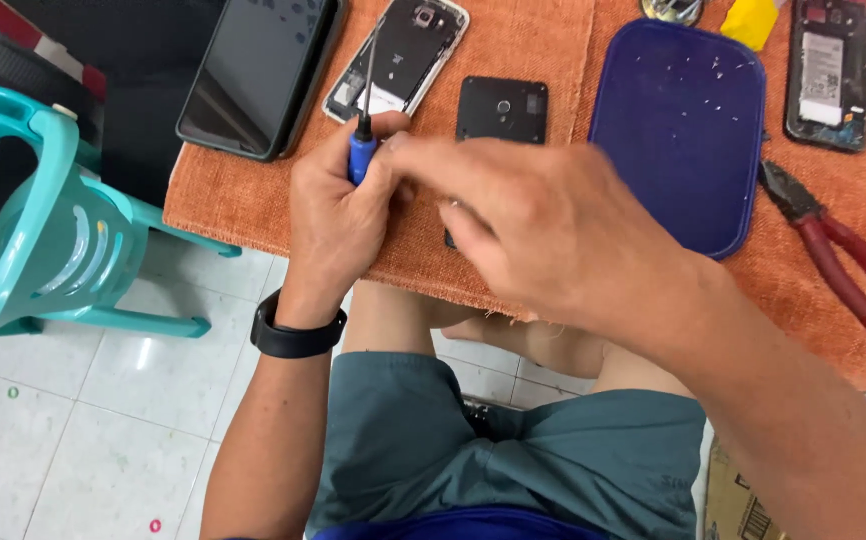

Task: Disassembling a mobile phone using a screwdriver and a prying tool on a repair bench.

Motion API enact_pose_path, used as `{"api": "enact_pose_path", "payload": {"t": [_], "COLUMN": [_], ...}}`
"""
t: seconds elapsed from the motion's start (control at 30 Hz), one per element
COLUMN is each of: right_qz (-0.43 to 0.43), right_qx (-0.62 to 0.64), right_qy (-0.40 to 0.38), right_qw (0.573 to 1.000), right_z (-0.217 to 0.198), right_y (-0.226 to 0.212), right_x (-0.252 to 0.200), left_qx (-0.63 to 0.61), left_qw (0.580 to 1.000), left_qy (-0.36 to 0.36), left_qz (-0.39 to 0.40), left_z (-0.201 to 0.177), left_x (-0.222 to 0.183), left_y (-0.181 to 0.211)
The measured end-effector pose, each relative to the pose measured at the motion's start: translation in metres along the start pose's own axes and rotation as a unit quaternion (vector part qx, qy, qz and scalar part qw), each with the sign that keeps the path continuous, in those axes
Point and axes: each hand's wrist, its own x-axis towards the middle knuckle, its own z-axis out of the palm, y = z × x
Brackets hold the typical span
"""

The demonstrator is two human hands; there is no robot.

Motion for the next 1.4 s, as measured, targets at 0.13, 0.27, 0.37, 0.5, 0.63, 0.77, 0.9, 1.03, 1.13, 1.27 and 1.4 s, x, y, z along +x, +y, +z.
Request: {"api": "enact_pose_path", "payload": {"t": [0.13,0.27,0.37,0.5,0.63,0.77,0.9,1.03,1.13,1.27,1.4], "right_qz": [-0.050,-0.020,-0.037,0.004,0.005,0.018,0.001,0.004,0.014,0.017,0.042], "right_qx": [0.026,-0.016,0.064,-0.036,0.111,0.009,0.084,-0.124,-0.009,-0.088,-0.043], "right_qy": [-0.006,0.046,0.017,0.077,-0.020,0.045,-0.003,0.072,0.024,0.050,0.009], "right_qw": [0.998,0.999,0.997,0.996,0.994,0.999,0.996,0.990,1.000,0.995,0.998], "right_z": [0.010,0.008,0.006,0.014,0.001,0.007,0.001,0.013,0.007,0.015,0.005], "right_y": [0.001,0.001,-0.002,0.005,0.002,0.009,0.000,0.006,-0.001,0.005,0.005], "right_x": [-0.001,-0.002,-0.003,-0.006,-0.007,-0.010,-0.007,-0.010,-0.007,-0.011,-0.008], "left_qx": [-0.005,0.024,-0.007,-0.038,0.033,-0.060,-0.056,-0.066,-0.081,0.258,0.543], "left_qw": [1.000,0.999,0.999,0.999,0.999,0.997,0.997,0.995,0.994,0.921,0.785], "left_qy": [0.011,0.021,0.032,0.021,0.041,0.030,0.047,0.064,0.072,0.244,0.221], "left_qz": [-0.026,-0.006,-0.022,-0.025,0.011,-0.042,-0.035,-0.050,-0.003,0.157,0.200], "left_z": [-0.001,0.000,0.000,0.001,0.000,0.002,0.002,0.004,-0.002,-0.040,-0.099], "left_x": [0.000,0.000,-0.001,-0.002,-0.002,-0.002,-0.002,-0.003,-0.009,0.001,0.045], "left_y": [-0.004,-0.006,-0.009,0.001,-0.010,-0.004,-0.005,0.000,-0.008,-0.033,-0.041]}}
